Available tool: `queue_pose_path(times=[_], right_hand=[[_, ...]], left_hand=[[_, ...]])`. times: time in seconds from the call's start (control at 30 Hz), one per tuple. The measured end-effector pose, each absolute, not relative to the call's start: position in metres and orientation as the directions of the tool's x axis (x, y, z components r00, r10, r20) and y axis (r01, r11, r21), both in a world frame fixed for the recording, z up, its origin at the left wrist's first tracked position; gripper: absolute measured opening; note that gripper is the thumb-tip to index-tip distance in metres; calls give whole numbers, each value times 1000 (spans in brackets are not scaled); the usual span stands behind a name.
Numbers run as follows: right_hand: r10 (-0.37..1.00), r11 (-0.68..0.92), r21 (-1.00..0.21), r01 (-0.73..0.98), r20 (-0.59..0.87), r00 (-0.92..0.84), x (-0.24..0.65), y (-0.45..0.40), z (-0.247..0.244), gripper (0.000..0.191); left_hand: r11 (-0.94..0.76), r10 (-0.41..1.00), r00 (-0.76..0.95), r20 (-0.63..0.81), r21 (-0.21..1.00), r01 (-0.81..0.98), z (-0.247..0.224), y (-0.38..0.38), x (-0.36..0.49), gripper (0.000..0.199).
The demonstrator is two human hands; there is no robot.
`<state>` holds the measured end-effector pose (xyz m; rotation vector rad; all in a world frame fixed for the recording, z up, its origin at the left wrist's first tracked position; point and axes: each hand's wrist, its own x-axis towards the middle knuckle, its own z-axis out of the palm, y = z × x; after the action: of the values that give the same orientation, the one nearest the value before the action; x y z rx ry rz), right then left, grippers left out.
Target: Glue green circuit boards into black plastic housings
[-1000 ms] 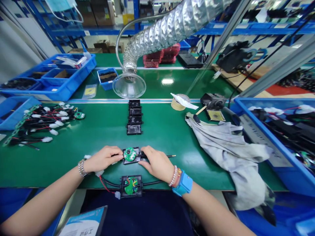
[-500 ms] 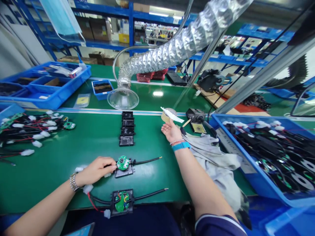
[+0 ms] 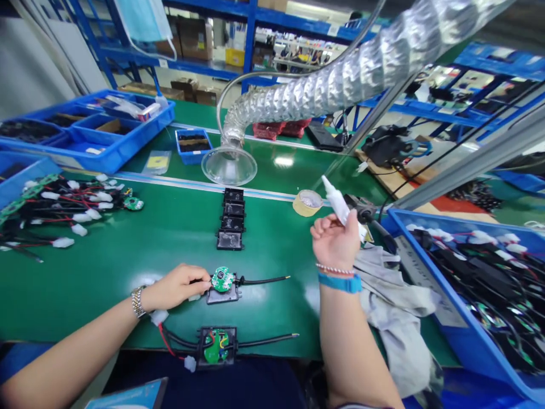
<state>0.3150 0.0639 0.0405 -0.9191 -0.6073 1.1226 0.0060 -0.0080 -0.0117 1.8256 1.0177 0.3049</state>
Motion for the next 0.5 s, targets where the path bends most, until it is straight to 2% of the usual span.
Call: queue_pose_path(times=[0.07,0.13,0.3,0.4,0.5], right_hand=[[981,137,-886,-443,58,187,304,40,51,45],[992,112,-926,-361,83,95,291,20,58,44],[962,256,-950,-179,233,140,264,-13,56,51],[963,212,-963,166,235,133,257,-30,40,55],[965,173,-854,491,246,88,252,-48,18,51]], left_hand=[[-168,754,620,-217,848,502,-12,-8,5,24],[-178,754,621,-212,845,505,-12,-8,5,24],[-207,755,626,-195,835,509,-13,-8,4,25],[-218,754,633,-175,843,492,-13,-9,4,26],[-218,762,628,-160,849,481,-13,-9,4,26]])
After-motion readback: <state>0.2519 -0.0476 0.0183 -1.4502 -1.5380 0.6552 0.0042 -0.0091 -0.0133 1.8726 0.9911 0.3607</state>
